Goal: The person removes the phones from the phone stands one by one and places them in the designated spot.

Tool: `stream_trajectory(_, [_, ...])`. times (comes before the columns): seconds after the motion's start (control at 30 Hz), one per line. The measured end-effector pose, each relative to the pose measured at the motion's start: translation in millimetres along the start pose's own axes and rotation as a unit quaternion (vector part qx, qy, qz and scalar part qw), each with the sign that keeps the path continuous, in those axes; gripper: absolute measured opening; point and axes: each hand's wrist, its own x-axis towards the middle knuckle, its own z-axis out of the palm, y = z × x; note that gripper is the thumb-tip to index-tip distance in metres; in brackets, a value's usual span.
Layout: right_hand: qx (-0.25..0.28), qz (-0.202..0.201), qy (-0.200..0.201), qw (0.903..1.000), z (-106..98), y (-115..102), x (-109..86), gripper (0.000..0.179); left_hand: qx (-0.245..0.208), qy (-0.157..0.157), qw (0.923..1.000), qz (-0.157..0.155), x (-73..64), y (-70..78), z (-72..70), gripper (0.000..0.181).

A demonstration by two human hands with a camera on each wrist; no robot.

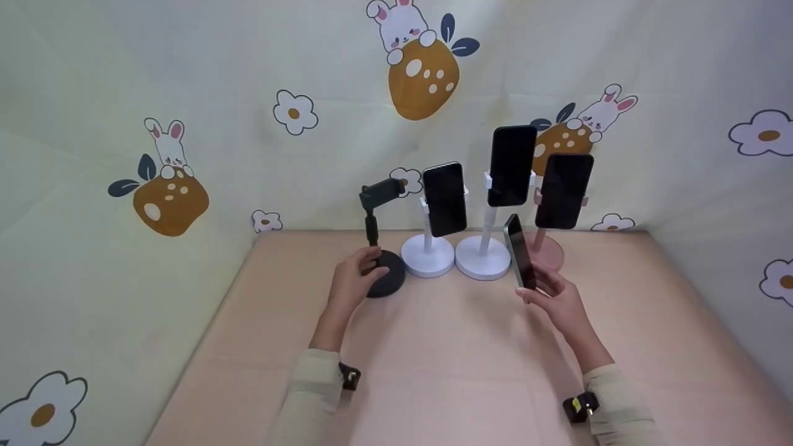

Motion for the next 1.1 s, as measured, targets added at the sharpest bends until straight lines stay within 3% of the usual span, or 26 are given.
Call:
stream_trajectory(0.3, [-0.004,-0.001,-0.003,1.0,0.1,3.1,0.7,0.077,0.001,0.001,0.9999,-0.011,-1.3,-2.0,0.5,0.047])
stream_trajectory(0.77, [-0.009,-0.006,0.001,0.9999,1.4,5.8,1.7,0.075,-0.009,-0.002,1.0,-0.002,0.7,-6.8,0.9,0.045])
stream_trajectory(1.1, [-0.049,-0.008,-0.006,0.9988,0.4,8.1,0.8,0.075,-0.01,-0.002,0.9999,-0.006,0.2,-6.5,1.1,0.044])
